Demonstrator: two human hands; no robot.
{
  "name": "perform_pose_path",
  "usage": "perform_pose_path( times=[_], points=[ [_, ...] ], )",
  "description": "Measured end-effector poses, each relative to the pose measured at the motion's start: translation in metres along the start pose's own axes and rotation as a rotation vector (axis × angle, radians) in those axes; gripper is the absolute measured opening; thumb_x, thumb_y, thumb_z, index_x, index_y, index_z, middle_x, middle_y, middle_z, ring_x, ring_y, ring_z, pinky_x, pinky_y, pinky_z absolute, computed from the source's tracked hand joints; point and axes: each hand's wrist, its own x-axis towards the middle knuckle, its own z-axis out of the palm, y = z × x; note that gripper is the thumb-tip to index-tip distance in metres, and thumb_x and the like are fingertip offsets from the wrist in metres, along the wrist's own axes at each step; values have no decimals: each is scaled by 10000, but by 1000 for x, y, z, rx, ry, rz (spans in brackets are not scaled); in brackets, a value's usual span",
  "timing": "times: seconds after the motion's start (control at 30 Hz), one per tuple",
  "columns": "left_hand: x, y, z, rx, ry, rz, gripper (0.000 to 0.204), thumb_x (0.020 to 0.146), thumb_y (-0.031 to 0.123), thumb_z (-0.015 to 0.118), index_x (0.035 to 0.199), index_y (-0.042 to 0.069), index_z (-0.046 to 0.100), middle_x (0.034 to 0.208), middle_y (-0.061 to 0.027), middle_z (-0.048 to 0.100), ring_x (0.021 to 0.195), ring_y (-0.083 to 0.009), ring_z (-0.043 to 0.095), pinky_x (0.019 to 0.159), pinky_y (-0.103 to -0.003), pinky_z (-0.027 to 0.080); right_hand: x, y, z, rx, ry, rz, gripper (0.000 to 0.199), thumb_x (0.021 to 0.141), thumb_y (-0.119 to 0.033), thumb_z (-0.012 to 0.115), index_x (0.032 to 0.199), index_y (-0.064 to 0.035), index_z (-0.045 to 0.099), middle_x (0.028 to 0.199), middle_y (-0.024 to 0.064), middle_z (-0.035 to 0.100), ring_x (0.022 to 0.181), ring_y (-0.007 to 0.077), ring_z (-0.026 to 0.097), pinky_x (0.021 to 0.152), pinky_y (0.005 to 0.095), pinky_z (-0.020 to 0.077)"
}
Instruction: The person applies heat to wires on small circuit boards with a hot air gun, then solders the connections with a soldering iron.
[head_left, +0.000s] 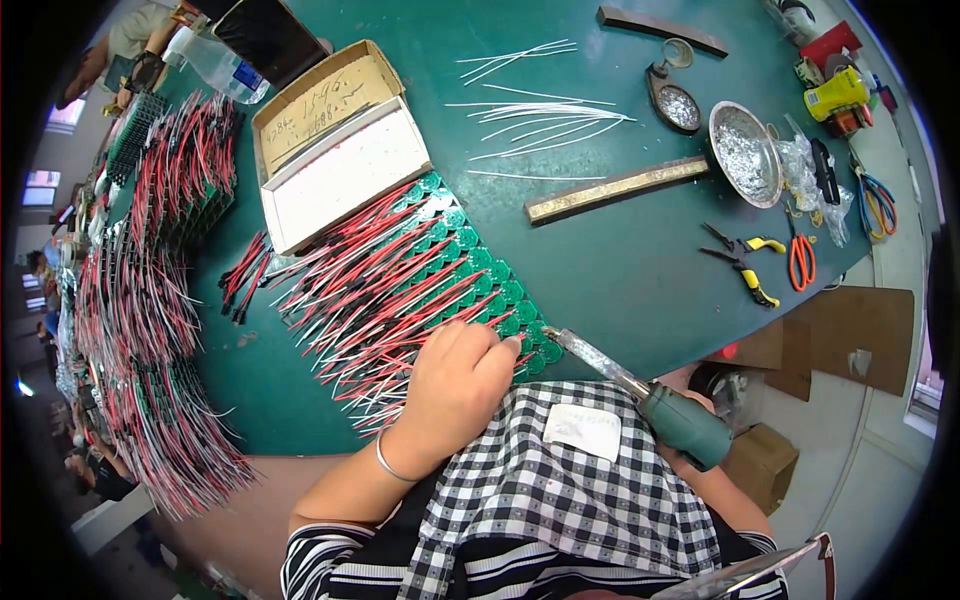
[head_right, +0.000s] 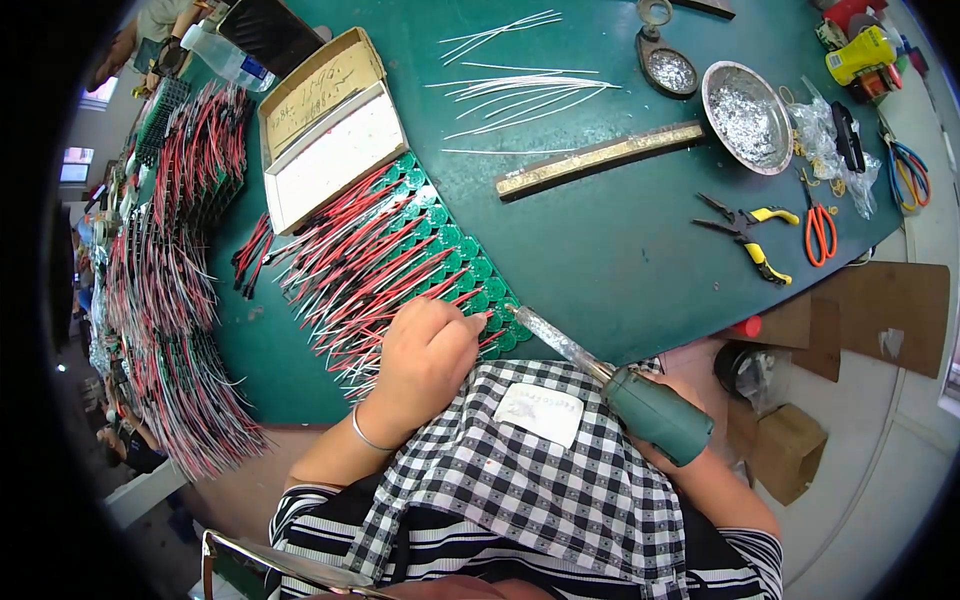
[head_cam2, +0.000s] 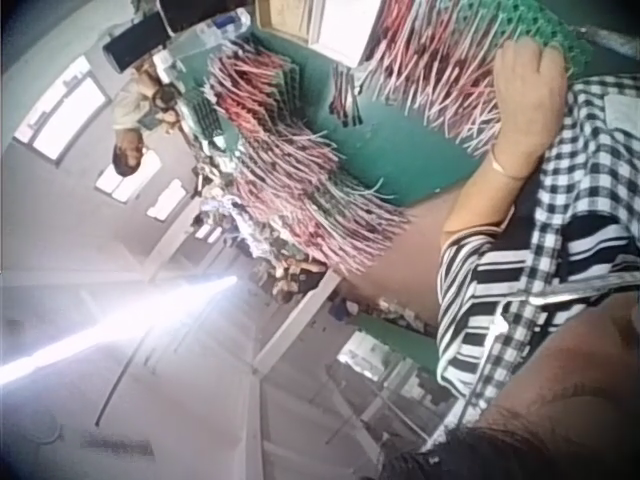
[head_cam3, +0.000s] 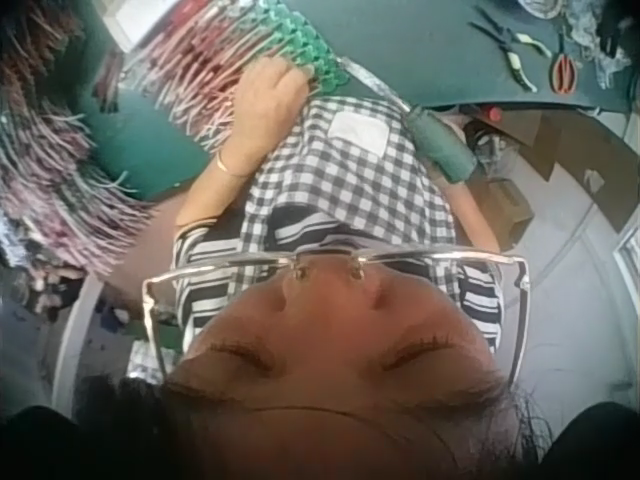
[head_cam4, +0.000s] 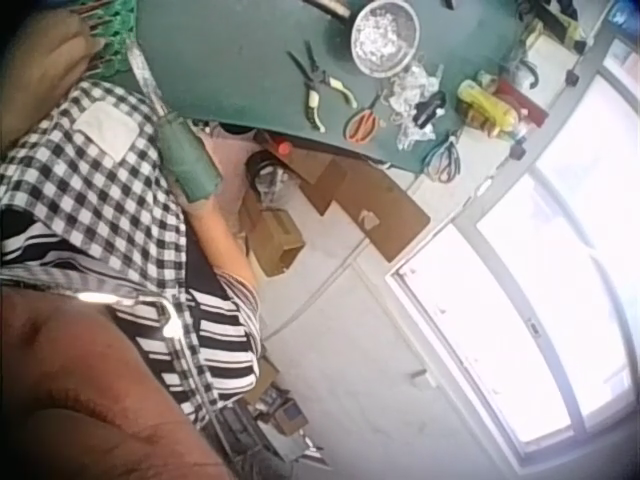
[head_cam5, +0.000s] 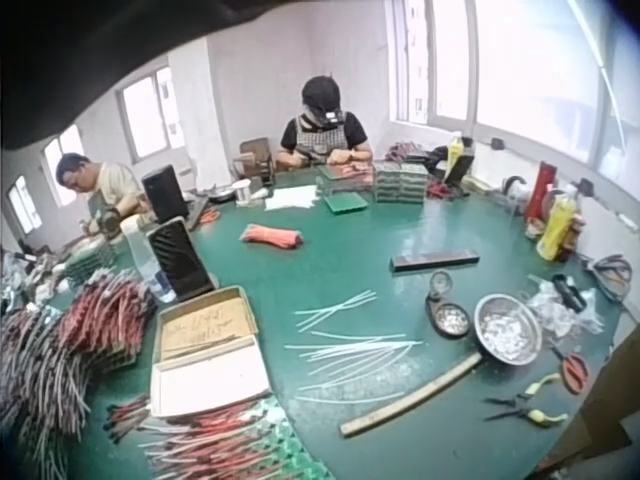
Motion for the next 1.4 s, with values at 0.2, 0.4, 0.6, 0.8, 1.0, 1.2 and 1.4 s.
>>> perform_pose_path(
  times=[0.2,0.4,0.6,0.8,1.0,1.2,1.4],
  points=[
    [1,-1,4,-10,35,-3,173,673,-17,670,826,41,613,735,-62,517,673,-228,518,625,-340,427,-8,14,14,23,101,-107,213,791,-188,631,942,-40,664,954,104,664,904,275,632,834,371,489],
    [1,-1,3,-5,6,8,191,668,-21,676,839,39,616,737,-60,519,677,-226,523,616,-336,428,6,7,13,-38,65,-229,253,799,-161,645,997,-4,626,950,104,668,867,245,652,798,332,513],
    [0,-3,2,-18,7,-3,195,665,-21,676,843,37,619,734,-64,511,675,-230,521,612,-339,428,-1,14,15,127,-17,-113,516,759,-106,697,1192,44,459,967,112,667,876,214,659,763,268,520],
    [3,0,4,-12,-8,2,191,664,-21,673,839,32,617,735,-69,507,680,-236,524,613,-344,430,12,8,6,-193,19,-317,346,768,-149,680,1058,7,574,955,107,666,803,185,658,728,251,521],
    [2,-2,1,-17,-19,-4,177,674,-13,668,838,31,617,742,-72,507,690,-240,528,619,-346,433,19,-16,-1,245,55,102,263,796,-234,635,965,-32,637,885,98,661,767,210,651,684,275,518],
    [3,-1,1,-3,-31,-3,153,695,-1,666,836,30,614,750,-76,507,700,-244,531,625,-351,437,1,4,4,133,106,15,279,782,-240,652,973,-38,637,912,98,658,785,249,639,719,321,504],
    [4,1,0,6,-38,-7,144,703,4,663,834,27,609,751,-80,511,713,-249,535,632,-358,439,-8,5,5,184,107,128,282,796,-232,646,994,-31,631,966,111,640,903,280,610,816,364,470]
  ],
)
